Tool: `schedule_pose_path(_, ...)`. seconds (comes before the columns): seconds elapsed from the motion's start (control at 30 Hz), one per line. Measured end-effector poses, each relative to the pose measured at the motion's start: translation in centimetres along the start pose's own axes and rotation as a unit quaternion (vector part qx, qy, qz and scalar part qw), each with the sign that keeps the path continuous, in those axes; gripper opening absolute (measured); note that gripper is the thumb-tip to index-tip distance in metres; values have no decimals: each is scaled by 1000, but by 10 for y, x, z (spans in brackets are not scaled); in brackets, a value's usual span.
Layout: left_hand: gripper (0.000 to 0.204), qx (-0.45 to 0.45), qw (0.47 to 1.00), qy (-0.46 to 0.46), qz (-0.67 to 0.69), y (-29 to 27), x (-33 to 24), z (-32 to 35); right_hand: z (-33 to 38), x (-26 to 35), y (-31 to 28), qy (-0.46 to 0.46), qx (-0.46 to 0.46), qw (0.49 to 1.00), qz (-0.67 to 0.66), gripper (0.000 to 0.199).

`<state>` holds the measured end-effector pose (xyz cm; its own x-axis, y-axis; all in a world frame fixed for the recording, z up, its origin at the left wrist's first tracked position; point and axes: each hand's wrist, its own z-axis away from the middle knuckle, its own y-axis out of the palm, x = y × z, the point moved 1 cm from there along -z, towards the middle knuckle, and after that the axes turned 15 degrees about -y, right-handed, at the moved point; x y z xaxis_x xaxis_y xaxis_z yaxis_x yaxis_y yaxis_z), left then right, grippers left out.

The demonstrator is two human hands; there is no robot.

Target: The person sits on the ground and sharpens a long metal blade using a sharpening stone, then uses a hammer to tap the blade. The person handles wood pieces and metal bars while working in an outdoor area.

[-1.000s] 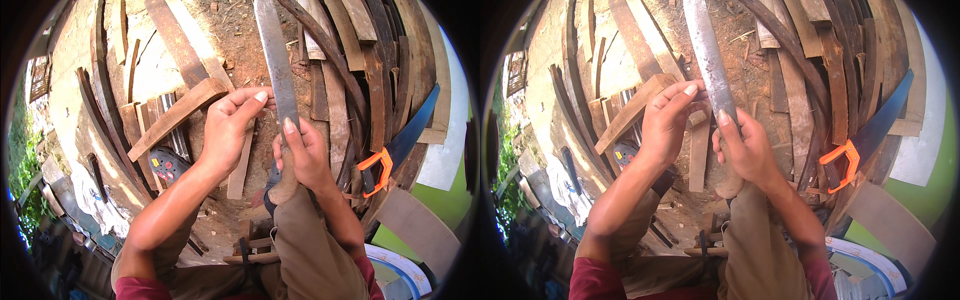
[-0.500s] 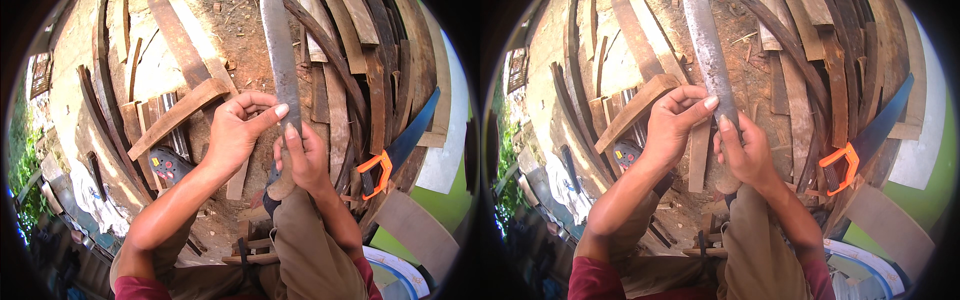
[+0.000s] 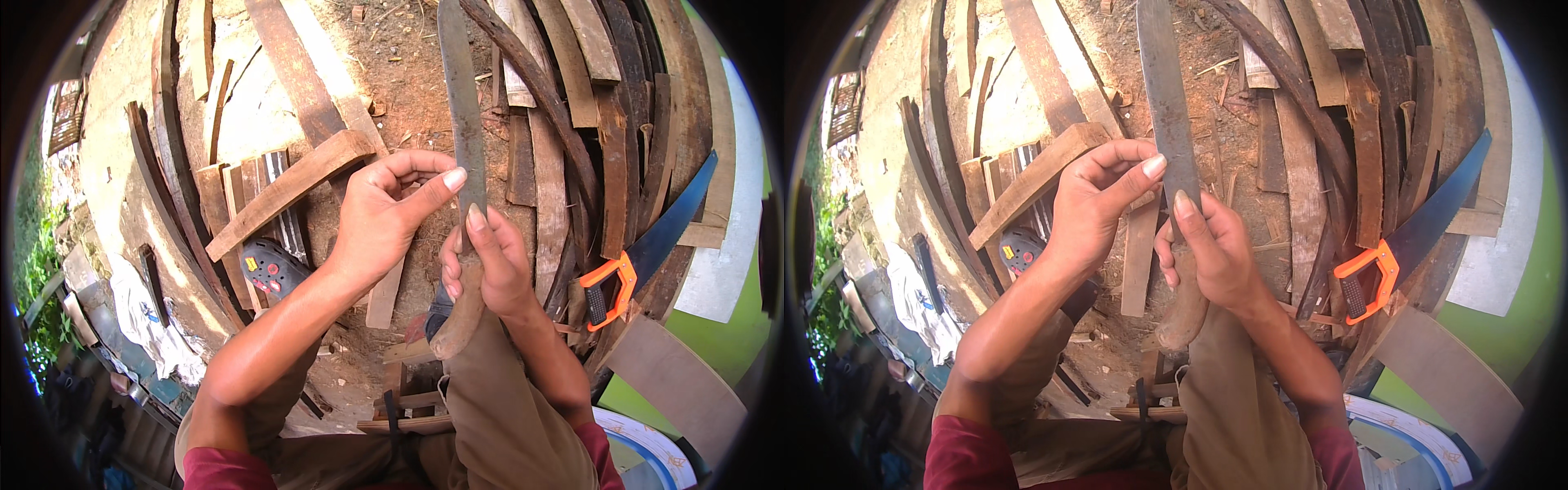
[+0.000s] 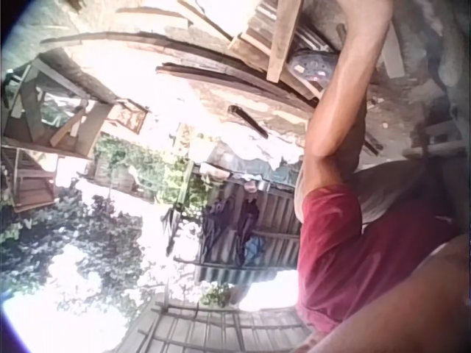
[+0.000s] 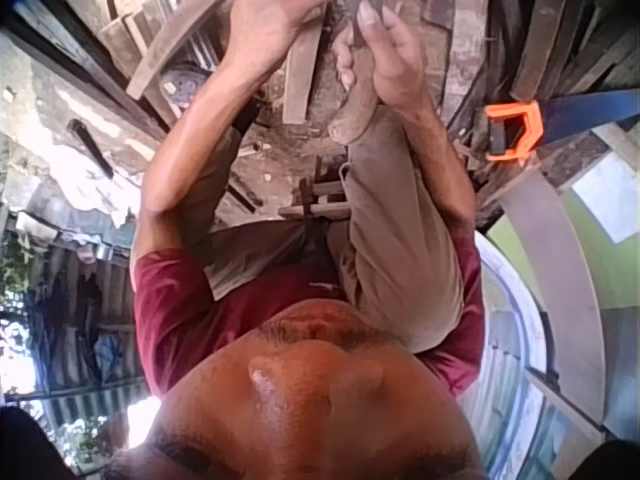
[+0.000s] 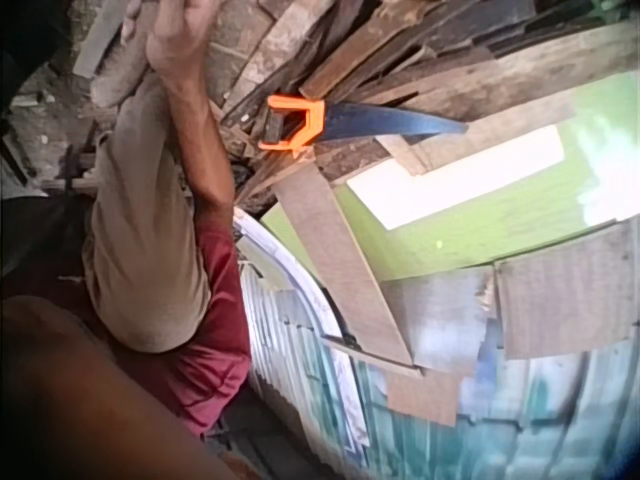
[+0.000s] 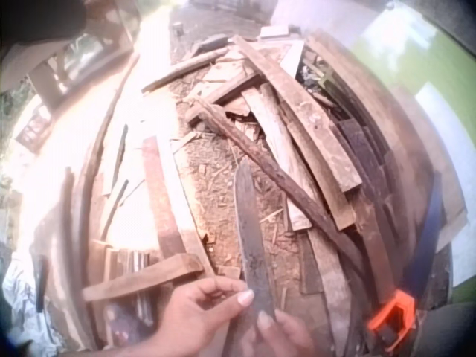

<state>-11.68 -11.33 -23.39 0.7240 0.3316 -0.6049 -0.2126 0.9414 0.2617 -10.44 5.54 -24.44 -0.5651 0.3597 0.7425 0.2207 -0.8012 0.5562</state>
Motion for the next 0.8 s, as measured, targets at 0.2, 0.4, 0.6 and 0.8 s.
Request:
schedule_pose_path(0.2,21,3,1000,11,6,-1,4,-3,1,2,-1,0,3,1000,-9,36)
schedule_pose_path(0.4,23,-1,1000,14,5,-3,8,-6,1,2,-2,3,0,1000,11,33)
schedule_pose_path(0.6,25,-5,999,12,29,-5,7,-8,2,2,-2,4,14,1000,21,38)
schedule_pose_path(0.8,26,-13,998,35,49,-5,5,-7,3,0,0,-6,19,999,47,39)
